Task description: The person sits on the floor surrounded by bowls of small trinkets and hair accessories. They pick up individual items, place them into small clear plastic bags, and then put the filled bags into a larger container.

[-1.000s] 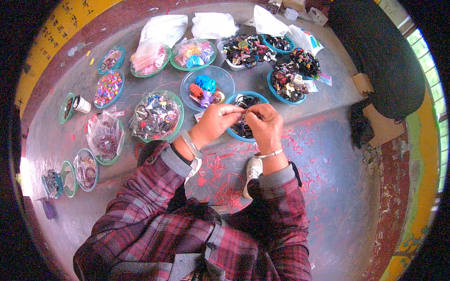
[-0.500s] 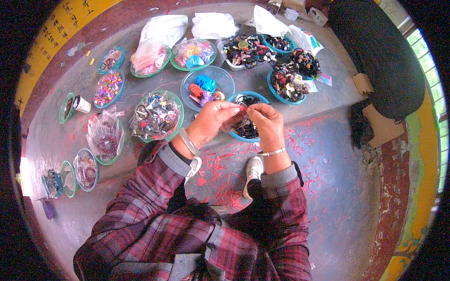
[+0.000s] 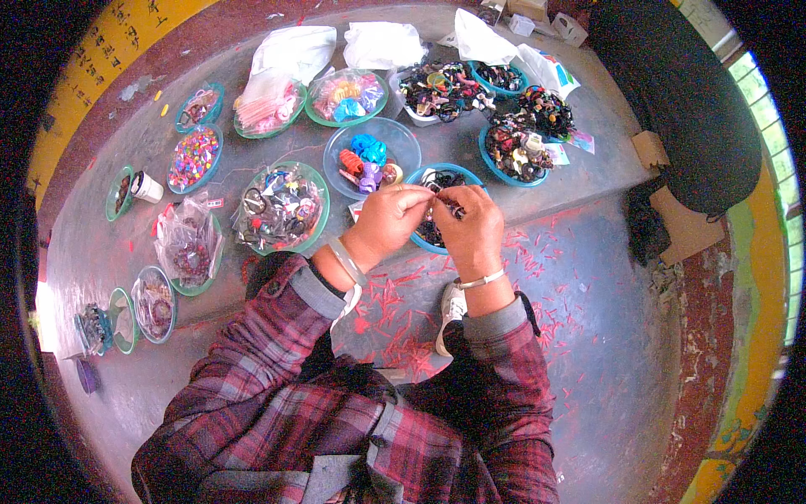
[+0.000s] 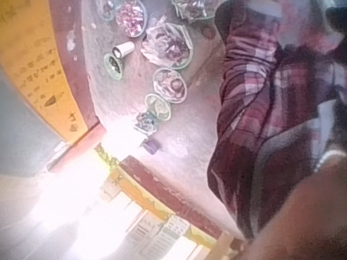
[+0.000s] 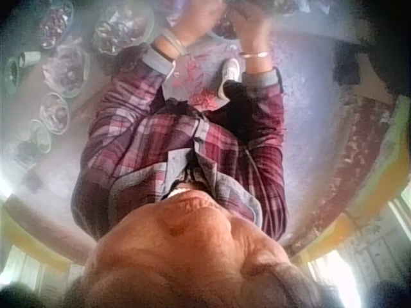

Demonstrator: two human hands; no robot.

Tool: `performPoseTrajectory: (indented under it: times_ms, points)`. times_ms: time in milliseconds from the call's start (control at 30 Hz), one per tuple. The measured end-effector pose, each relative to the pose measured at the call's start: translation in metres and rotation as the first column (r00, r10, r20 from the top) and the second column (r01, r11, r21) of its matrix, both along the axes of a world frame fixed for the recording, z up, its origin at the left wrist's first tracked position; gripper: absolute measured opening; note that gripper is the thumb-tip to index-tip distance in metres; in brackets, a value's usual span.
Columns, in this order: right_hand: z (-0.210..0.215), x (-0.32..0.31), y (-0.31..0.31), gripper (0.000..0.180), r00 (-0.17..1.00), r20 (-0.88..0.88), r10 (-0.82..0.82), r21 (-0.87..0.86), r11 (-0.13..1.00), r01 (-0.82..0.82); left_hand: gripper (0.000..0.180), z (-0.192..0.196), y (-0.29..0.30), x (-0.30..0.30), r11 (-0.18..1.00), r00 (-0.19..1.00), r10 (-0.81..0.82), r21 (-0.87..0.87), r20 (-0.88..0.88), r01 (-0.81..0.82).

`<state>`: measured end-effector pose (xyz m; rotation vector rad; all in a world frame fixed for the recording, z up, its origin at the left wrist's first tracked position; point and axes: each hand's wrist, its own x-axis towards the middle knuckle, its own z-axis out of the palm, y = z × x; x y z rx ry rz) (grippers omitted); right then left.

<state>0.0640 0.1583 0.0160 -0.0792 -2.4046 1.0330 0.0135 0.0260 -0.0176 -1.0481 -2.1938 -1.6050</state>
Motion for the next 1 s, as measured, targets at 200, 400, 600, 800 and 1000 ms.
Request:
performPoseTrajectory:
  times_ms: [200,400,600,800,1000]
  points:
    - [-0.001,0.000,0.000,0.008,1.000,-0.024,-0.015,0.053,0.998,0.016,0.015,0.000,0.002,0.002,0.999,1.000,-0.019,0.036,0.000,0.019]
    - [-0.002,0.001,0.006,0.007,0.993,0.113,0.040,-0.292,0.956,-0.006,0.016,0.010,-0.001,0.004,0.996,0.947,-0.084,0.048,0.311,0.073]
    - [0.004,0.001,0.018,0.008,0.963,0.219,0.156,-0.515,0.857,-0.021,0.018,0.005,-0.002,0.000,0.975,0.850,-0.206,0.172,0.485,0.138]
    - [-0.001,0.002,0.019,0.009,0.978,0.188,0.089,-0.405,0.914,-0.005,0.019,0.004,0.000,0.000,0.988,0.894,-0.147,0.110,0.423,0.110]
    - [0.006,0.003,0.007,0.010,0.998,0.064,0.014,-0.006,1.000,-0.014,0.016,0.000,0.004,0.002,1.000,0.996,-0.028,0.013,0.082,0.027]
